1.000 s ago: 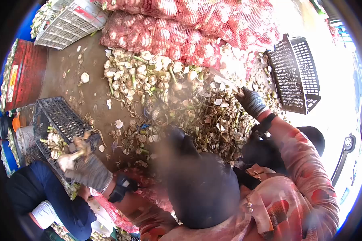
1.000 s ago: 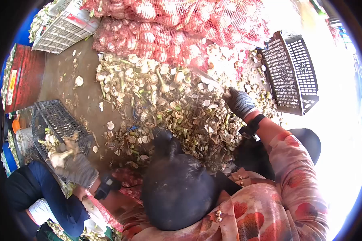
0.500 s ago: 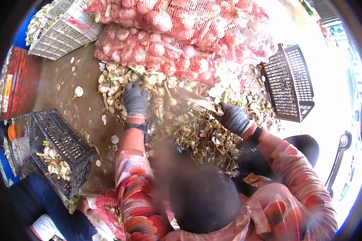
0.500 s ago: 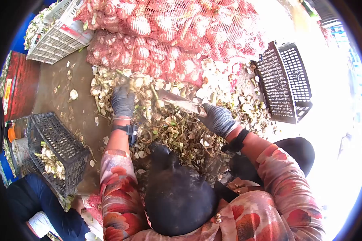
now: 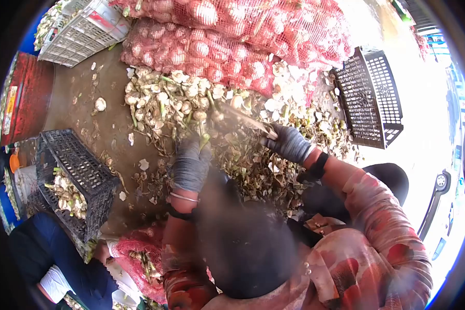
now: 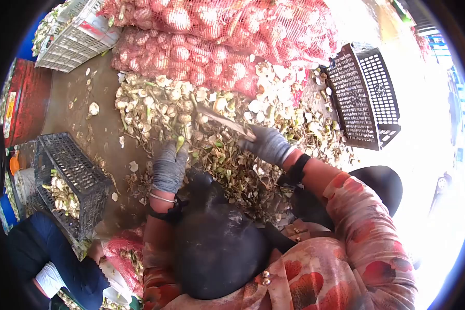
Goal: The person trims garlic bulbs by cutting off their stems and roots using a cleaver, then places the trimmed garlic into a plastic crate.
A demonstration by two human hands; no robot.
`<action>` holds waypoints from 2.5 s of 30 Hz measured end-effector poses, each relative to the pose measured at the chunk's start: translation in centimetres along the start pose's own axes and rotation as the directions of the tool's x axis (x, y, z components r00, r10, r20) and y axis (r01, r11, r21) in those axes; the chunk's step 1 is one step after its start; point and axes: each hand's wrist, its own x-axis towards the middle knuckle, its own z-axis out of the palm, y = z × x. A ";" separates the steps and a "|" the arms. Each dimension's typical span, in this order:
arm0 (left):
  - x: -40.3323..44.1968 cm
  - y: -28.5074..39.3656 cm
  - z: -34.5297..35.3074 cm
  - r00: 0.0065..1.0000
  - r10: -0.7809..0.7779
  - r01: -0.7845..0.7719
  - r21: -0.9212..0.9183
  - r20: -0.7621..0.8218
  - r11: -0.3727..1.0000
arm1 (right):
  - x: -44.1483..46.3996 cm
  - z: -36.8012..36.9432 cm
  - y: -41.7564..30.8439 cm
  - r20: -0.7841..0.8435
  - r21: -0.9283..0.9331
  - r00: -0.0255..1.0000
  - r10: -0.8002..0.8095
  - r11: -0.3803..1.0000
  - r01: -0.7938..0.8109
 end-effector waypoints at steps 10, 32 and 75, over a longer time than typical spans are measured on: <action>0.7 -0.8 0.7 0.995 0.056 0.017 -0.666 0.088 0.746 | 4.6 2.6 -4.3 0.106 0.499 0.985 0.136 0.849 -0.171; -4.4 -8.9 5.8 0.892 0.452 -0.441 0.168 -0.029 0.882 | 0.1 -0.6 -6.9 0.183 -0.377 0.921 -0.344 0.841 0.389; 2.4 -5.8 2.7 0.977 0.060 -0.037 0.116 -0.204 0.993 | 0.5 1.0 0.0 0.045 -0.324 0.999 0.028 0.946 -0.012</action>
